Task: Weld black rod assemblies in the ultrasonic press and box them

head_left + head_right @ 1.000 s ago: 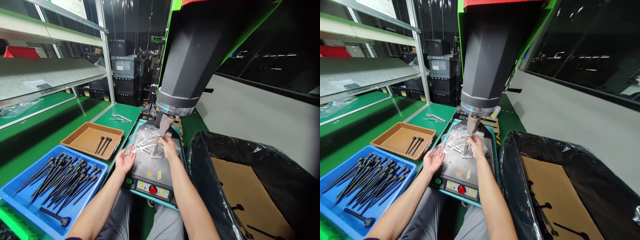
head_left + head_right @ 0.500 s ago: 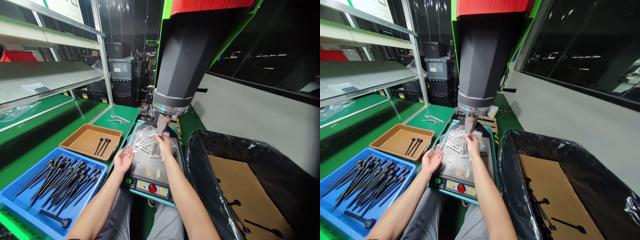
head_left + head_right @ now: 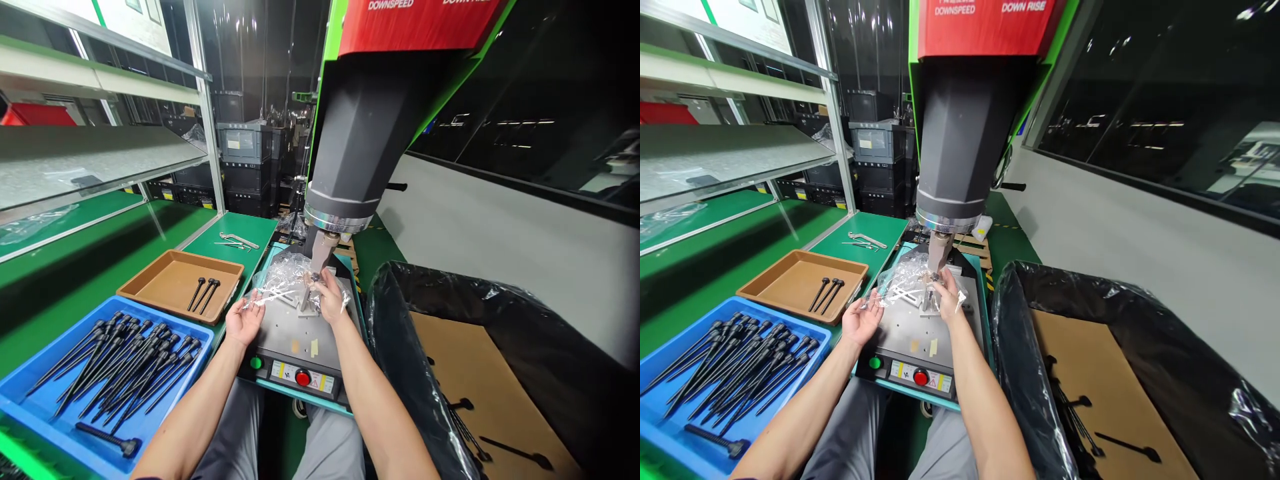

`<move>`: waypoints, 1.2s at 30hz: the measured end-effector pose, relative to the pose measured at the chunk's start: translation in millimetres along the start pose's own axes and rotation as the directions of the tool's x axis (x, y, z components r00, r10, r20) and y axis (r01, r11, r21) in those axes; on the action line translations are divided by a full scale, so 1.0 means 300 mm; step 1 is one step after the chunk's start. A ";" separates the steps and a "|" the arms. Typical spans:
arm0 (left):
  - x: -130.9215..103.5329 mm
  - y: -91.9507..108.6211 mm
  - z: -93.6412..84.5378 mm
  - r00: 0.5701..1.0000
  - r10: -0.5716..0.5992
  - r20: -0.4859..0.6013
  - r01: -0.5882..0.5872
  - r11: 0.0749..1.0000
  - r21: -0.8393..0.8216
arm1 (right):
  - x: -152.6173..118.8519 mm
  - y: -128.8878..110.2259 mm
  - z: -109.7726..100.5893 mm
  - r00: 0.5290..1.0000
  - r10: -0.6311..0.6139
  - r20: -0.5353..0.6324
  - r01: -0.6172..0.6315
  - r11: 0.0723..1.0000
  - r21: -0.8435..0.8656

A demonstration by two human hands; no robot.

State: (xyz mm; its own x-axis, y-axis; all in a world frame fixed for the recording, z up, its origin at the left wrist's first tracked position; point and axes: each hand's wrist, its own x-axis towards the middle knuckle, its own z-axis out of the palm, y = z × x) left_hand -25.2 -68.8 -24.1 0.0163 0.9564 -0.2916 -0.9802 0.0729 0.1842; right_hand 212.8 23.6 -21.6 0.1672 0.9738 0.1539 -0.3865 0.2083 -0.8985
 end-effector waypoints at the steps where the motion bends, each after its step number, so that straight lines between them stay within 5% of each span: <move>1: 0.004 0.002 -0.002 1.000 -0.010 0.004 0.010 1.000 0.005 | -0.002 0.005 -0.025 1.000 0.016 0.018 -0.017 0.999 0.042; 6: 0.031 0.013 -0.011 1.000 -0.001 -0.020 0.002 1.000 0.020 | 0.023 0.006 -0.105 0.997 0.073 -0.017 -0.072 0.995 0.062; 13: 0.065 0.054 -0.029 0.993 0.094 -0.064 -0.092 0.995 0.042 | 0.085 -0.005 -0.095 0.996 0.072 -0.050 -0.071 0.997 0.018; 20: 0.066 0.073 -0.065 0.979 0.165 -0.120 -0.152 0.982 0.109 | 0.035 0.023 -0.110 0.981 0.170 -0.092 -0.156 0.978 0.138; 26: 0.085 0.091 -0.076 0.973 0.215 -0.084 -0.205 0.972 0.114 | 0.055 -0.043 -0.122 0.957 0.286 -0.050 -0.245 0.887 0.391; 31: 0.094 0.115 0.026 0.967 0.255 -0.015 -0.250 0.956 0.153 | 0.169 -0.102 -0.075 0.930 0.352 -0.109 -0.300 0.895 0.331; 36: 0.098 0.188 0.152 0.848 0.489 0.204 -0.519 0.845 0.132 | 0.206 -0.100 -0.036 0.950 0.290 -0.117 -0.241 0.918 0.316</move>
State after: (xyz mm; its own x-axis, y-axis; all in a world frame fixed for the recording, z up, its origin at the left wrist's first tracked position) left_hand -71.1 -23.8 20.6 -0.4251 0.9045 0.0338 -0.8106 -0.3971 0.4304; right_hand 244.5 76.4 10.5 0.1526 0.9749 -0.1623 -0.6816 -0.0151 -0.7316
